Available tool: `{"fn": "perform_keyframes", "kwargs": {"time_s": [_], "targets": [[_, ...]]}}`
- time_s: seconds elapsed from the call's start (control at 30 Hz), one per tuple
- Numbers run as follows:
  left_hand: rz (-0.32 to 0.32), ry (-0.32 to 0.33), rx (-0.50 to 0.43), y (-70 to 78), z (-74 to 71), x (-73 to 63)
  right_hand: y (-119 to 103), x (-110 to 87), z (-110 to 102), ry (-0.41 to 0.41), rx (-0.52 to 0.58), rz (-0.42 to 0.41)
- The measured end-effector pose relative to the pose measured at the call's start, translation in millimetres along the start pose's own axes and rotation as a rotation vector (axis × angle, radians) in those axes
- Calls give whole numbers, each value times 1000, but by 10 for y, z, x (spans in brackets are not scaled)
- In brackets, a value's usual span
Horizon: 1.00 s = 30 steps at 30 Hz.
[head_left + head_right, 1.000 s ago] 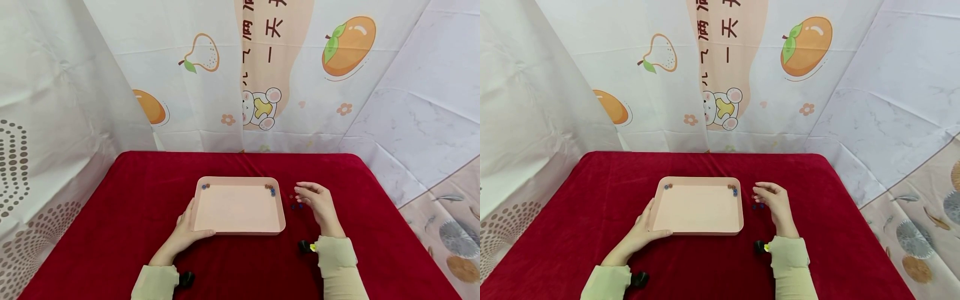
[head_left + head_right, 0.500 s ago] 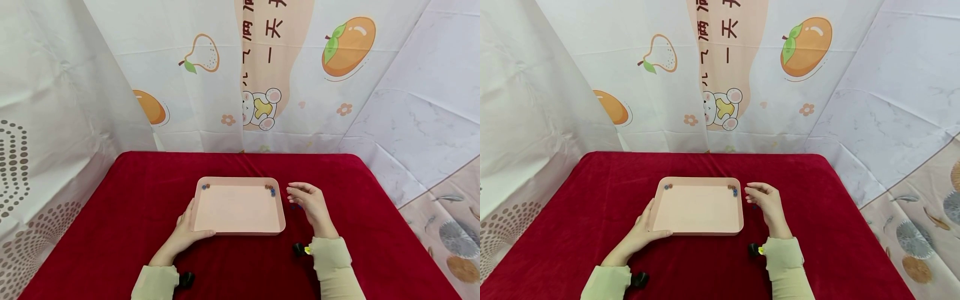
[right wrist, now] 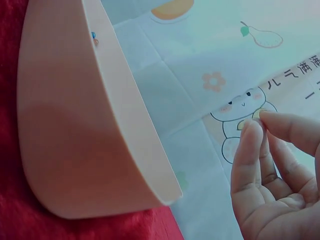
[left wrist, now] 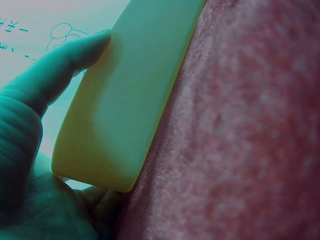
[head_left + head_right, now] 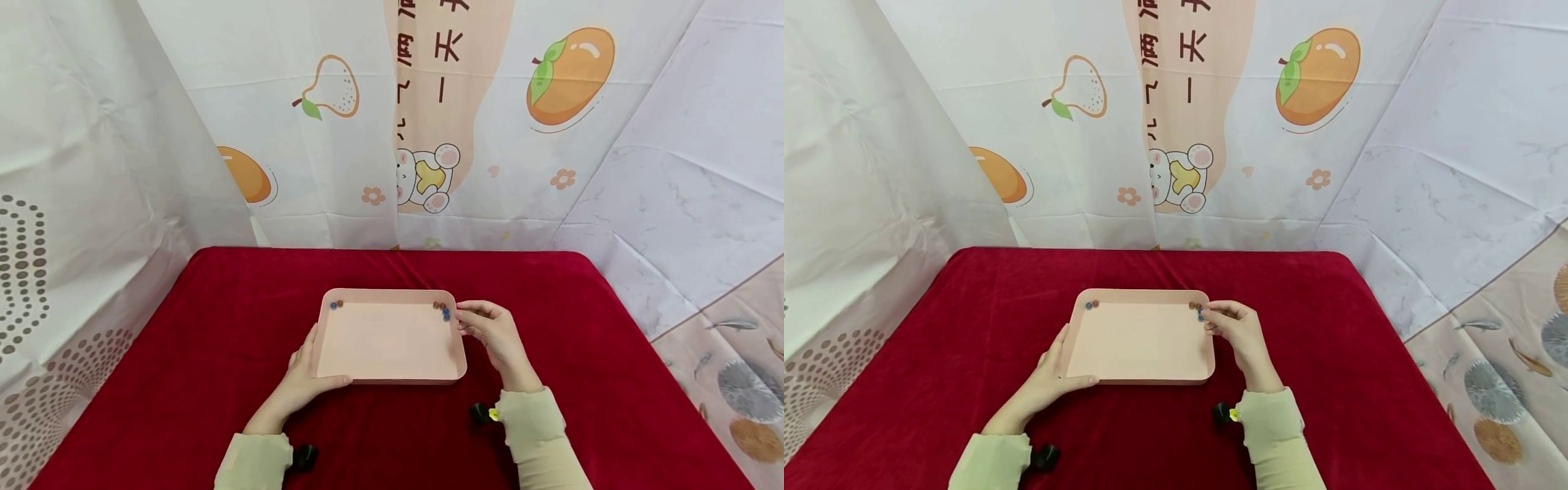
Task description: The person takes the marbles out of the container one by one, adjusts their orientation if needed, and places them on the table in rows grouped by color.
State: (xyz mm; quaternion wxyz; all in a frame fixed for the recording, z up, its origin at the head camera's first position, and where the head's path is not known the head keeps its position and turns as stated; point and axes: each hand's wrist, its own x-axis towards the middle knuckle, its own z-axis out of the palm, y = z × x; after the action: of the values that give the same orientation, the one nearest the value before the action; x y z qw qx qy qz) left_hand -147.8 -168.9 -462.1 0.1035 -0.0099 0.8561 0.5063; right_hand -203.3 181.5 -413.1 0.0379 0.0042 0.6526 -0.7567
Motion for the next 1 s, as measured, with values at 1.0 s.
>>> {"fn": "perform_keyframes", "kwargs": {"time_s": [1.0], "targets": [[9, -2, 13, 3, -3, 4, 108, -26, 366, -200, -92, -7]]}}
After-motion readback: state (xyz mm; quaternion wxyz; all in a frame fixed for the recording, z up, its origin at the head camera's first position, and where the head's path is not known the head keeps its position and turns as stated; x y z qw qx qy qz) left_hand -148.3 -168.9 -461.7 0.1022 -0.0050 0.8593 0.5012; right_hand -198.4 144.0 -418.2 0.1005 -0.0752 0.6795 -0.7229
